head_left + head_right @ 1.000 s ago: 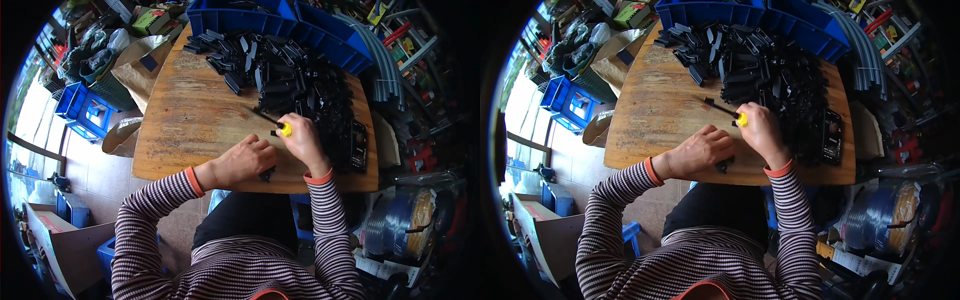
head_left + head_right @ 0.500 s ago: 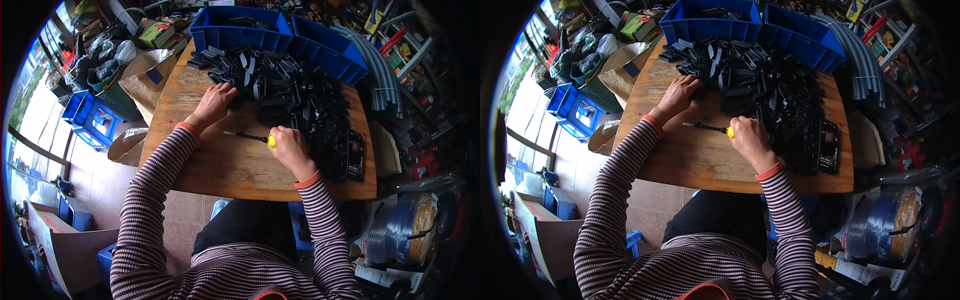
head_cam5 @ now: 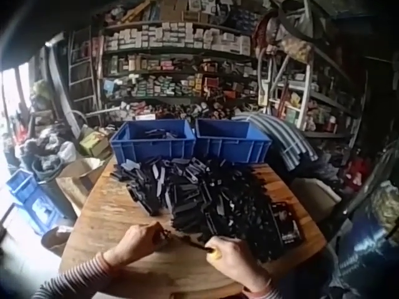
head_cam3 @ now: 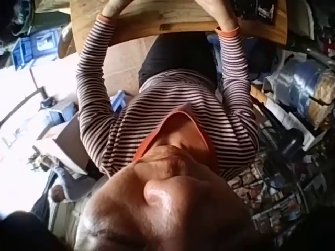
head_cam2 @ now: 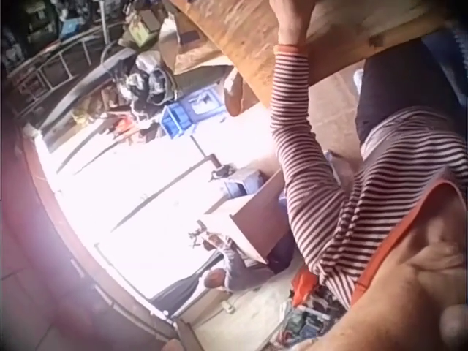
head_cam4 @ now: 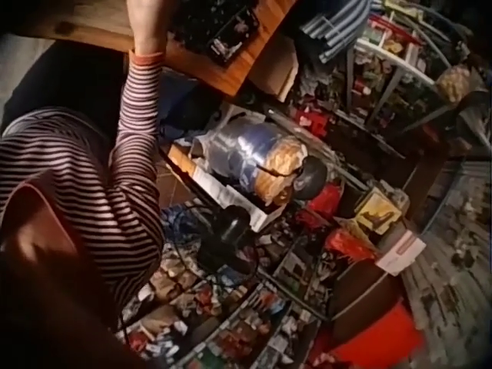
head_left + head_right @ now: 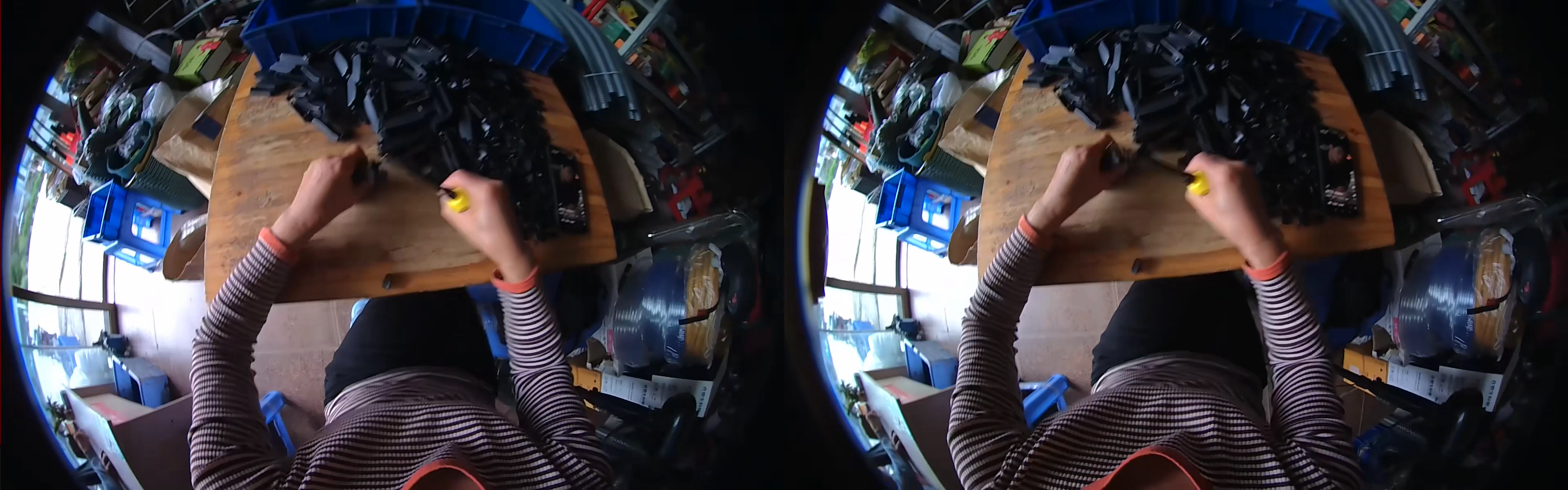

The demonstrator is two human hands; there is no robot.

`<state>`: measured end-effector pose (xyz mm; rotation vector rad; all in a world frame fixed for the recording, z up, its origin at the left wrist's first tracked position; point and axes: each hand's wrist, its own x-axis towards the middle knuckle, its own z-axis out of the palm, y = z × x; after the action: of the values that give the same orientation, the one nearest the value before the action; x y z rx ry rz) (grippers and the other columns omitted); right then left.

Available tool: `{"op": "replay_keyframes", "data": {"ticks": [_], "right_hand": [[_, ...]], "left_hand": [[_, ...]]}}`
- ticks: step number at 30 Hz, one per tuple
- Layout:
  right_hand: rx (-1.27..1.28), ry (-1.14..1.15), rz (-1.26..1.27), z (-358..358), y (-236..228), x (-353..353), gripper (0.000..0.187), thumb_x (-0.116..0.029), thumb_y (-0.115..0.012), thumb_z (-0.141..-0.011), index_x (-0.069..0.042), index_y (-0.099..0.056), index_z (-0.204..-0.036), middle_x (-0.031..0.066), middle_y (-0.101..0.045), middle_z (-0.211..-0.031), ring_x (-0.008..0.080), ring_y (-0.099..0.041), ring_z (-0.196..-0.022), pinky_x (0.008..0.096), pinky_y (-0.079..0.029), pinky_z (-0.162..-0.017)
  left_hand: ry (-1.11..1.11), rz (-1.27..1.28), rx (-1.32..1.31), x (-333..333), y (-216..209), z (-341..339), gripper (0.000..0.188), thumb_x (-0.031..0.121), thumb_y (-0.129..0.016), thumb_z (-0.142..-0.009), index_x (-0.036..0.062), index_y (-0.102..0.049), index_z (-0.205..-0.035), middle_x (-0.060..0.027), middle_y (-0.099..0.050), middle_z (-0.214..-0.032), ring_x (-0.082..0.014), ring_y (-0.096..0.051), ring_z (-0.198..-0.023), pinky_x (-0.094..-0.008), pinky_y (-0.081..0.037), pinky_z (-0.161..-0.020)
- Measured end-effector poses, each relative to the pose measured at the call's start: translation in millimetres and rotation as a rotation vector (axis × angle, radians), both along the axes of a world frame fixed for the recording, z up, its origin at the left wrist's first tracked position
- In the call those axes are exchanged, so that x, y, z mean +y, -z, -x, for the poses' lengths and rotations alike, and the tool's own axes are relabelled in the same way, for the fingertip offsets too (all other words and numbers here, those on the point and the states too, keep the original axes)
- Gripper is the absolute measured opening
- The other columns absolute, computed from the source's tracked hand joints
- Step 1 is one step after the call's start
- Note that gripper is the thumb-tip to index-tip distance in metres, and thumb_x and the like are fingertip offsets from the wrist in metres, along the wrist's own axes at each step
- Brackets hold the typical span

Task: Assembling small black plastic components at a workbench using a yellow-handled tool.

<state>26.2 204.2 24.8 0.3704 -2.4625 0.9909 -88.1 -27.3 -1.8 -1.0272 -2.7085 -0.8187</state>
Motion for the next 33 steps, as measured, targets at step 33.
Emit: {"op": "replay_keyframes", "data": {"ticks": [33], "right_hand": [[-0.36,0.049,-0.239,-59.2,-4.1,39.1,0.024,0.01,-0.063,-0.071,0.001,-0.067,-0.093,0.0151,-0.065,-0.09,0.0345,-0.065,-0.082,0.0374,-0.052,-0.071]], "left_hand": [[0.428,0.052,0.274,-0.5,-4.4,-35.2,0.052,0.001,-0.07,-0.067,0.0033,-0.061,-0.118,-0.0127,-0.062,-0.119,-0.0288,-0.059,-0.102,-0.0367,-0.054,-0.085]]}}
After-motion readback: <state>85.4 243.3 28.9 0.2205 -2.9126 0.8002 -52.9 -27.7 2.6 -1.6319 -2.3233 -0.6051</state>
